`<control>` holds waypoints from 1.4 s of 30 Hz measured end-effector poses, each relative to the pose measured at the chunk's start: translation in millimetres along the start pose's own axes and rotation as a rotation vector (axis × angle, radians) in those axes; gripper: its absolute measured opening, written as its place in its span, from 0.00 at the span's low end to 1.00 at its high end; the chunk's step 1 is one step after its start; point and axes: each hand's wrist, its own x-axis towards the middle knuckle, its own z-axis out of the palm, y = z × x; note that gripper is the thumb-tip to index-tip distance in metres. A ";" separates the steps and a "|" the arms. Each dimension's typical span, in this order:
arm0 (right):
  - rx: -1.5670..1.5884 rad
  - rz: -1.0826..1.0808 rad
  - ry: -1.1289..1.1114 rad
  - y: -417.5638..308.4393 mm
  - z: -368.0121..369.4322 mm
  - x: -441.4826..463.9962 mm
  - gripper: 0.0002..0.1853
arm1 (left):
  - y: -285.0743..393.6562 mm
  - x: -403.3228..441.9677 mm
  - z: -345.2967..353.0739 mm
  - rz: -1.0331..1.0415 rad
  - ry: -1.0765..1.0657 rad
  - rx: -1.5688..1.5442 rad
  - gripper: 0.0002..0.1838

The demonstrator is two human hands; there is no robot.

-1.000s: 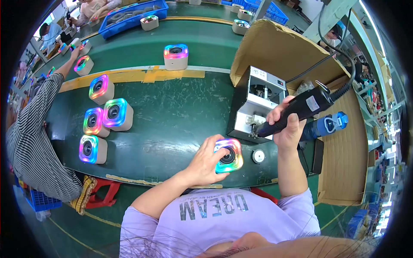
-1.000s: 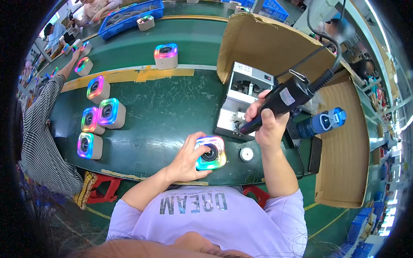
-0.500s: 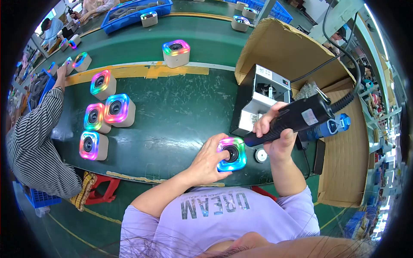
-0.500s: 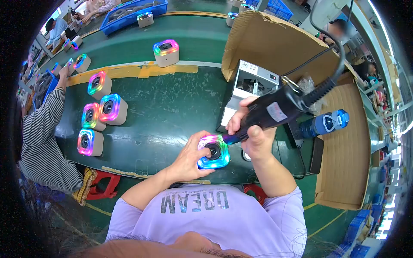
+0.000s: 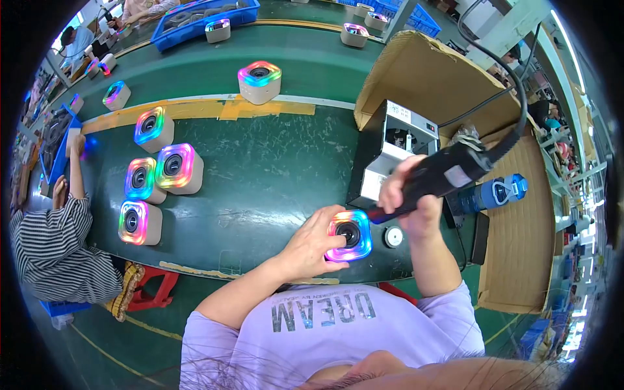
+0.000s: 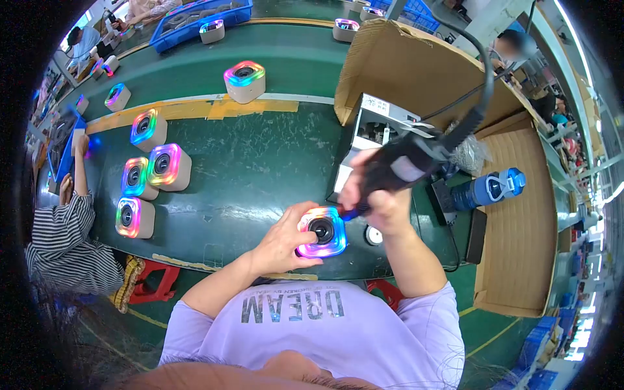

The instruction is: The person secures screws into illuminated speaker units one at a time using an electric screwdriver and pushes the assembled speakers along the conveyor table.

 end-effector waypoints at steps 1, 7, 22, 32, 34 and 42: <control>-0.077 -0.043 0.024 -8.9 -5.7 0.8 0.33 | -1.2 -0.7 0.8 0.002 0.009 -0.002 0.16; -0.257 -0.264 0.347 -23.8 -29.1 6.2 0.30 | -1.1 -3.6 11.6 -0.003 0.174 0.151 0.19; -0.120 -0.252 0.244 -19.4 11.6 -45.0 0.33 | 0.2 -3.4 10.0 -0.027 0.153 0.116 0.19; -0.045 -0.294 0.169 -5.4 14.8 -53.6 0.33 | 0.0 -4.2 9.5 -0.042 0.153 0.105 0.19; -0.059 -0.305 0.158 -8.5 12.0 -48.6 0.33 | -0.7 -4.4 9.9 -0.040 0.154 0.105 0.19; -0.775 -0.774 0.334 -50.8 -33.6 29.8 0.35 | -0.8 -5.2 11.3 -0.028 0.170 0.130 0.19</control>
